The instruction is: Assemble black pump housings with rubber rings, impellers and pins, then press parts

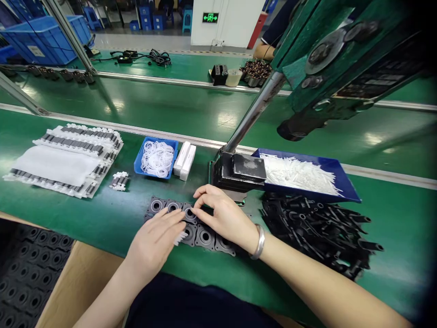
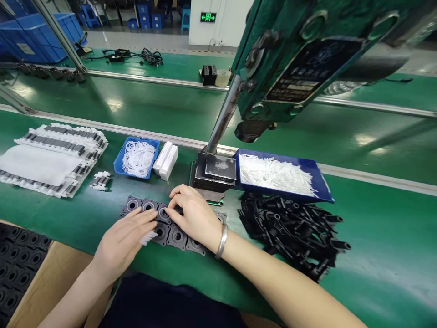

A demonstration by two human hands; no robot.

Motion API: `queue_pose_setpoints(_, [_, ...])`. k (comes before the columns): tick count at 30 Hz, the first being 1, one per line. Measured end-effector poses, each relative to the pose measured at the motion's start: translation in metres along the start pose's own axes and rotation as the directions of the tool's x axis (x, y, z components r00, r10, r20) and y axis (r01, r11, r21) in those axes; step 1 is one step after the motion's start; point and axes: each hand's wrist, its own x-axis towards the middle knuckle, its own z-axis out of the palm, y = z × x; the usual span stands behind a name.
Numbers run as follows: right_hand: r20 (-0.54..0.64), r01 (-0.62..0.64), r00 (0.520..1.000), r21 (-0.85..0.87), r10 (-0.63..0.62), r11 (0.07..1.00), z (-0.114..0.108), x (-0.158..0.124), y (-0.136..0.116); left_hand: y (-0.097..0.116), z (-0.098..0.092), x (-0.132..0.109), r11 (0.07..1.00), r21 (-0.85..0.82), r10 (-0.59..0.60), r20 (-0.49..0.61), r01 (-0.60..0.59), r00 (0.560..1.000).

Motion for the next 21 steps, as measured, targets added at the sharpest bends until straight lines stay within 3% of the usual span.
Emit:
queue_pose_setpoints(4, [-0.03, 0.055, 0.998, -0.101, -0.058, 0.993, 0.004, 0.0, 0.001, 0.004, 0.008, 0.007, 0.981, 0.102, 0.154, 0.087, -0.163, 0.984])
queue_pose_setpoints(10, [0.024, 0.245, 0.968, -0.325, -0.251, 0.913, 0.0, -0.018, 0.004, 0.004, 0.007, 0.009, 0.952, 0.185, 0.21, 0.18, -0.243, 0.961])
queue_pose_setpoints(13, [0.088, 0.295, 0.955, -0.417, -0.284, 0.86, -0.002, -0.027, 0.007, 0.005, 0.007, 0.01, 0.953, 0.177, 0.207, 0.217, -0.247, 0.954])
queue_pose_setpoints(15, [0.12, 0.302, 0.953, -0.421, -0.277, 0.855, -0.007, -0.028, 0.006, 0.005, 0.006, 0.012, 0.967, 0.136, 0.185, 0.204, -0.215, 0.961])
queue_pose_setpoints(17, [0.075, 0.262, 0.965, -0.362, -0.252, 0.895, -0.015, -0.027, 0.002, 0.006, 0.005, 0.014, 0.991, 0.069, 0.101, 0.141, -0.112, 0.985])
queue_pose_setpoints(21, [-0.079, 0.173, 0.982, 0.0, -0.172, 0.985, -0.026, -0.024, -0.009, 0.011, -0.001, 0.02, 0.978, -0.094, -0.184, 0.031, 0.186, 0.982])
